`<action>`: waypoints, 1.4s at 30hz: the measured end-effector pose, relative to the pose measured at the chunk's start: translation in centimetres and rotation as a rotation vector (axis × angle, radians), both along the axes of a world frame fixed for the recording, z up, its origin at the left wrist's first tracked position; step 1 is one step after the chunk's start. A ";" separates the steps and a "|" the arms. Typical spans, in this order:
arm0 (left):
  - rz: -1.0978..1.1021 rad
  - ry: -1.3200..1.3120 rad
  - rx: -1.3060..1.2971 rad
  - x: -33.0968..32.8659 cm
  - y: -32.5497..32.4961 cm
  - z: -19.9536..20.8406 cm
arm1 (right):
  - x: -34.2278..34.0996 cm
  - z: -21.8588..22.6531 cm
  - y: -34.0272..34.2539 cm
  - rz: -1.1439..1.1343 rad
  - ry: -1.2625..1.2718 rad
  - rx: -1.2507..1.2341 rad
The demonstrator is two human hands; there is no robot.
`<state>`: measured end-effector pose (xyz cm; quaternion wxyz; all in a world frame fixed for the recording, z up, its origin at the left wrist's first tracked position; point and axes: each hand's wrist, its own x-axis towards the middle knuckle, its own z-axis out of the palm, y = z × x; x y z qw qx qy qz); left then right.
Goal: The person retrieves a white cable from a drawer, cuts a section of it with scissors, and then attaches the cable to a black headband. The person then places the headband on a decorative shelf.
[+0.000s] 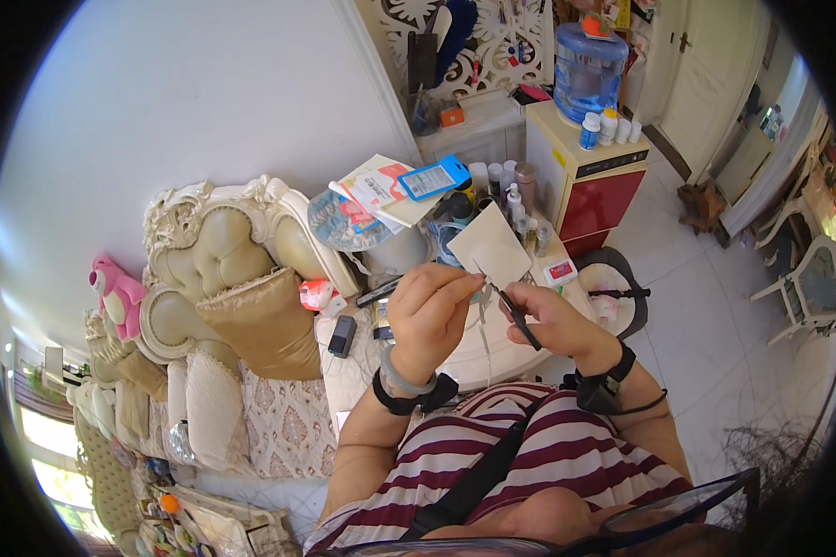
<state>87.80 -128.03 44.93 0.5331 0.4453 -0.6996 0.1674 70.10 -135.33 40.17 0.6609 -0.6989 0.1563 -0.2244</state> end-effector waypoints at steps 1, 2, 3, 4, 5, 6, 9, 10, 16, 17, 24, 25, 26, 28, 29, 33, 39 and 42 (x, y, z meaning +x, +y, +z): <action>0.015 -0.051 -0.037 0.1 -0.1 0.0 | 0.0 0.1 0.1 -0.068 0.048 -0.097; 0.014 -0.050 -0.034 0.2 -0.1 0.1 | 0.0 0.2 0.1 -0.136 0.096 -0.195; 0.030 -0.082 -0.005 0.2 -0.1 0.2 | 0.0 0.3 0.1 -0.137 0.097 -0.193; 0.044 -0.113 0.025 0.2 -0.2 0.3 | 0.0 0.3 0.1 -0.189 0.091 -0.249; 0.044 -0.111 0.031 0.3 0.0 0.3 | 0.1 0.4 0.3 -0.239 0.085 -0.301; 0.023 -0.048 0.082 0.2 0.1 0.2 | 0.2 0.5 0.6 -0.239 0.087 -0.295; -0.006 0.078 0.163 -0.1 0.2 0.0 | 0.4 0.7 0.8 -0.295 0.103 -0.376; -0.013 0.140 0.191 -0.2 0.2 -0.1 | 0.5 0.6 0.8 -0.304 0.120 -0.393; -0.158 0.308 0.341 -0.3 -0.5 -1.5 | 0.7 0.8 0.7 -0.310 0.137 -0.394; -0.160 0.307 0.342 -0.4 -0.6 -1.7 | 0.7 0.7 0.7 -0.314 0.112 -0.384; -0.195 0.462 0.319 -1.1 -1.0 -2.2 | 0.7 0.8 0.3 -0.300 0.000 -0.488; -0.152 0.432 0.295 -1.1 -1.0 -2.1 | 0.6 0.8 0.3 -0.253 0.015 -0.417; -0.153 0.433 0.299 -1.0 -0.8 -2.0 | 0.6 1.0 0.6 -0.206 0.031 -0.342; -0.093 0.379 0.268 -0.7 -0.4 -1.6 | 0.5 1.6 1.0 -0.200 0.063 -0.325; -0.093 0.380 0.268 -0.7 -0.3 -1.3 | 0.4 1.9 1.0 -0.191 0.092 -0.316; -0.063 0.403 0.390 -0.3 -0.3 -0.8 | 0.1 2.6 0.8 -0.151 0.096 -0.187; -0.222 0.650 0.450 0.1 -0.7 -1.8 | 0.2 1.8 -0.2 0.169 -0.094 0.246; -0.242 0.658 0.448 0.4 -0.9 -2.4 | 0.2 2.4 -0.1 0.177 -0.036 0.179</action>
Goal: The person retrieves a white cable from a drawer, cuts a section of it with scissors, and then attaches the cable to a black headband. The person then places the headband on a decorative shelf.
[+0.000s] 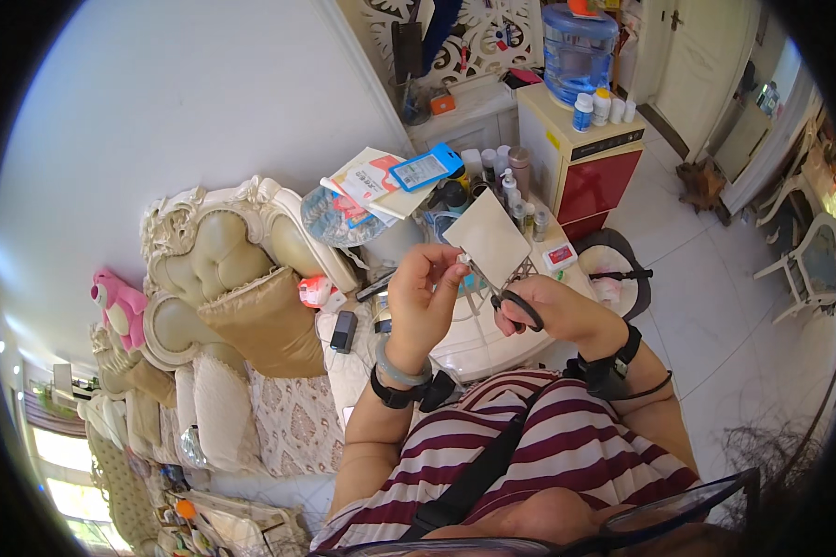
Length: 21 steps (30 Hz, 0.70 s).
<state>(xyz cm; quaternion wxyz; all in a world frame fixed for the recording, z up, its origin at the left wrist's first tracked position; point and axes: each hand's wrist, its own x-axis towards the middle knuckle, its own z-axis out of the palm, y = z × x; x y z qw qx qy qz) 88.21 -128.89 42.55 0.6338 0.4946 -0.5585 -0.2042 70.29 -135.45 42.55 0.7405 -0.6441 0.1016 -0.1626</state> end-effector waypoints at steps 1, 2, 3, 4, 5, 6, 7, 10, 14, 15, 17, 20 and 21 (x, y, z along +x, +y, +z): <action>0.035 -0.118 -0.008 0.2 0.0 -0.2 | -0.1 0.3 0.1 -0.024 0.059 -0.062; 0.032 -0.119 -0.009 0.3 0.0 -0.2 | -0.1 0.5 0.1 -0.052 0.121 -0.122; 0.060 -0.194 -0.045 0.4 0.0 -0.1 | -0.1 0.2 0.0 -0.055 0.120 -0.123; 0.089 -0.269 -0.083 0.4 0.0 -0.1 | -0.1 -0.2 -0.2 -0.065 0.188 -0.203; 0.090 -0.268 -0.081 0.5 0.2 0.1 | -0.1 -0.2 -0.2 -0.071 0.257 -0.280; 0.067 -0.135 -0.049 0.4 0.4 0.2 | -0.5 0.2 -0.1 -0.069 0.259 -0.279; 0.045 -0.003 -0.017 0.5 0.6 0.3 | -1.0 0.8 0.1 -0.047 0.344 -0.425; -0.041 0.319 0.094 1.3 1.0 0.8 | -1.7 0.4 -0.4 -0.041 0.318 -0.608; -0.341 0.429 0.296 1.3 1.3 1.8 | -1.7 1.3 -1.0 -0.320 -0.105 -0.514; -0.400 0.429 0.331 1.3 1.4 1.8 | -1.4 1.3 -0.9 -0.408 -0.155 -0.400; -0.491 0.409 0.371 1.0 1.5 2.1 | 0.1 2.2 -0.2 -0.445 -0.242 -0.237; -0.495 0.342 0.369 0.5 1.4 1.9 | 0.9 2.3 -0.4 -0.466 -0.290 -0.128; -0.497 0.341 0.367 0.3 1.3 1.9 | 1.0 1.6 -0.7 -0.457 -0.261 -0.150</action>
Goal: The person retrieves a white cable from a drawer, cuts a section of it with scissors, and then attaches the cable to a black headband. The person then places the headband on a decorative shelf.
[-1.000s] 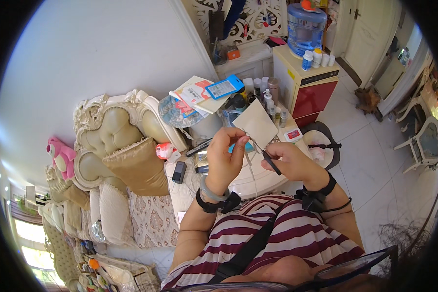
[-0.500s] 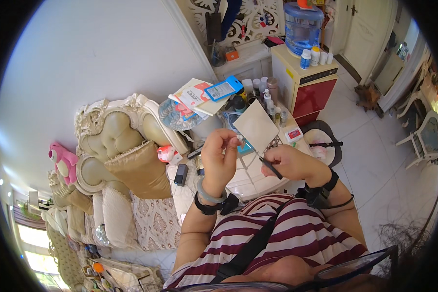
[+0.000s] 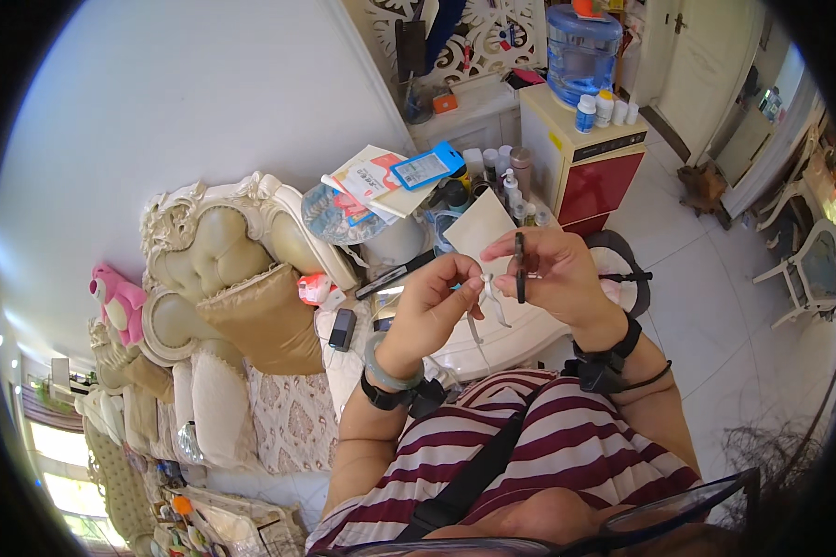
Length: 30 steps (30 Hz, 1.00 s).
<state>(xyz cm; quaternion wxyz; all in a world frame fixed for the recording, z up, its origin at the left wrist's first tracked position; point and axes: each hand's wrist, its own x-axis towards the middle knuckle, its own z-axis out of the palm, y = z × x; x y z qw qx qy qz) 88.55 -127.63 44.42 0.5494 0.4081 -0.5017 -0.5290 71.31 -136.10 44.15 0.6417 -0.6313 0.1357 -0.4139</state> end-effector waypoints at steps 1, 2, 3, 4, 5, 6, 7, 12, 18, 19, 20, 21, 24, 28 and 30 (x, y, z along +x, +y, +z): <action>0.009 -0.035 -0.006 -0.2 -0.2 -0.1 | 0.1 -0.4 -0.2 0.005 0.035 -0.015; 0.022 -0.070 -0.013 -0.4 -0.2 -0.2 | 0.1 -0.5 -0.2 0.009 0.035 -0.018; 0.027 -0.069 -0.016 -0.5 -0.3 -0.3 | 0.2 -0.6 -0.3 -0.013 0.025 -0.021; 0.039 -0.078 -0.041 -0.6 -0.4 -0.5 | 0.2 -0.7 -0.3 -0.035 0.016 -0.023; 0.051 -0.086 -0.059 -0.7 -0.2 -0.6 | 0.2 -0.8 -0.1 -0.031 0.018 -0.021; 0.054 -0.084 -0.058 -0.6 0.0 -0.7 | 0.2 -0.9 0.0 -0.042 0.047 -0.030; 0.059 -0.091 -0.083 -0.5 0.2 -0.8 | 0.1 -1.0 0.2 -0.053 0.076 -0.038; 0.121 -0.098 -0.156 -0.6 0.1 -1.5 | 0.3 -0.9 0.6 -0.052 0.096 -0.073; 0.214 -0.319 -0.285 -0.8 -0.3 -2.0 | 0.3 -1.8 0.1 -0.063 0.038 -0.139; 0.265 -0.407 -0.358 -1.0 -0.2 -1.6 | 0.3 -2.0 -0.1 -0.069 0.038 -0.163; 0.317 -0.496 -0.432 -1.0 -0.2 -1.2 | 0.4 -2.1 -0.2 -0.069 0.037 -0.164; 0.318 -0.496 -0.433 -1.0 -0.2 -1.2 | 0.4 -2.2 -0.3 -0.059 0.015 -0.154; 0.388 -0.588 -0.551 -0.9 -0.2 -0.7 | 0.4 -2.2 -0.4 -0.073 0.027 -0.157; 0.388 -0.801 -0.760 -0.5 0.4 -0.2 | 0.4 -1.5 0.7 -0.158 0.153 -0.302; 0.406 -0.853 -0.761 -0.5 0.6 -0.2 | 0.6 -0.7 1.1 -0.182 0.163 -0.343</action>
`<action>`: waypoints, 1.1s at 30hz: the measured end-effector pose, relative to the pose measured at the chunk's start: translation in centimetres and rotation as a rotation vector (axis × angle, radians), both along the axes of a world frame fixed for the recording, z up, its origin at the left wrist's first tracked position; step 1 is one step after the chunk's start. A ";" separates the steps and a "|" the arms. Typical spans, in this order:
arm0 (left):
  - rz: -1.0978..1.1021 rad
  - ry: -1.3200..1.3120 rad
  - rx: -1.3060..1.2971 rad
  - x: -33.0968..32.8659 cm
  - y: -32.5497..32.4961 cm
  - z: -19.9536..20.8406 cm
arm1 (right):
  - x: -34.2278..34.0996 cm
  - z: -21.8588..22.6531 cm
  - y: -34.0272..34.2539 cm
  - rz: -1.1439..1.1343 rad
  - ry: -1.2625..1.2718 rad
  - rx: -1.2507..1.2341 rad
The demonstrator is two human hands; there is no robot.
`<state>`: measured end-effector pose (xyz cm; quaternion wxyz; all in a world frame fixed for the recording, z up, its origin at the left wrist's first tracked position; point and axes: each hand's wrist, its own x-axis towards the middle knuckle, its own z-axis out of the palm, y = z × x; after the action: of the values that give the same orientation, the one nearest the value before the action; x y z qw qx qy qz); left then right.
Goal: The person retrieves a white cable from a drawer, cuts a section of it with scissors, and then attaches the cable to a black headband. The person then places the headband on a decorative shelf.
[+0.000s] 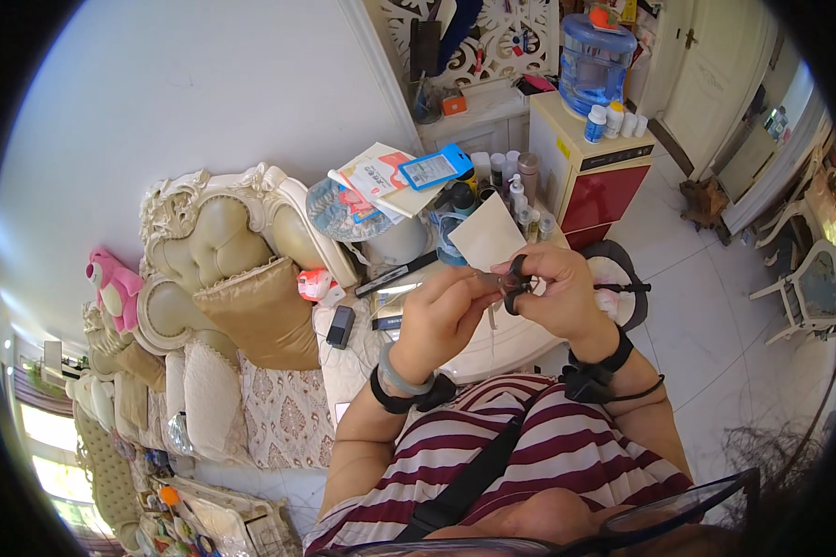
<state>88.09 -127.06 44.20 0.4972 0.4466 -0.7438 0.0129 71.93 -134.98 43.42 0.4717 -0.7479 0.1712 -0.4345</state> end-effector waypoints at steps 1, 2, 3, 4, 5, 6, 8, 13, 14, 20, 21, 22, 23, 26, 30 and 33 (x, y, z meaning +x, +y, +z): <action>0.008 -0.015 -0.003 0.0 0.0 0.0 | 0.1 0.3 0.1 -0.023 0.010 -0.041; 0.013 -0.030 -0.005 0.0 0.0 -0.1 | 0.2 0.3 0.1 -0.025 0.009 -0.043; 0.010 -0.031 -0.009 0.0 -0.1 -0.1 | 0.2 0.2 0.1 -0.016 0.013 -0.041; 0.045 -0.053 0.018 0.0 -0.1 -0.2 | 0.3 0.2 0.0 -0.006 0.017 -0.040; 0.079 -0.076 0.046 0.0 -0.1 -0.2 | 0.3 0.0 -0.1 -0.009 0.015 -0.043; 0.076 -0.078 0.042 0.2 -0.1 -0.1 | 0.3 -0.3 -0.3 0.018 0.029 -0.020; -0.010 -0.124 0.145 0.6 -0.1 0.2 | 0.2 -1.3 -0.8 0.039 0.041 -0.003; -0.089 -0.120 0.246 1.0 -0.4 -0.2 | 0.3 -2.0 -1.9 0.291 0.020 0.478; -0.101 -0.128 0.248 1.1 -0.5 -0.1 | 0.2 -2.1 -2.1 0.288 0.018 0.469; -0.124 -0.146 0.172 1.8 -0.7 -0.7 | 0.5 -2.9 -1.7 0.304 -0.001 0.424; -0.129 -0.149 0.162 1.8 -0.7 -0.6 | 0.6 -3.1 -1.6 0.303 -0.005 0.440; -0.142 -0.097 0.188 1.7 -0.7 -0.5 | 0.6 -3.2 -1.6 0.302 -0.009 0.457; -0.153 -0.047 0.214 1.8 -0.7 -0.5 | 0.8 -3.4 -1.5 0.299 -0.012 0.445; -0.165 -0.021 0.196 2.1 -0.8 -1.3 | 1.2 -3.7 -1.3 0.193 -0.020 0.365; -0.147 -0.059 0.209 2.4 -0.5 -1.6 | 0.6 -2.0 -1.0 0.099 0.113 -0.026; -0.134 -0.140 0.206 2.7 -1.0 -2.3 | 0.6 -2.0 -1.7 0.117 0.089 -0.095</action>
<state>90.83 -128.10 41.90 0.3954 0.4425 -0.8022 -0.0657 72.54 -136.67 41.44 0.4521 -0.7969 0.1270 -0.3801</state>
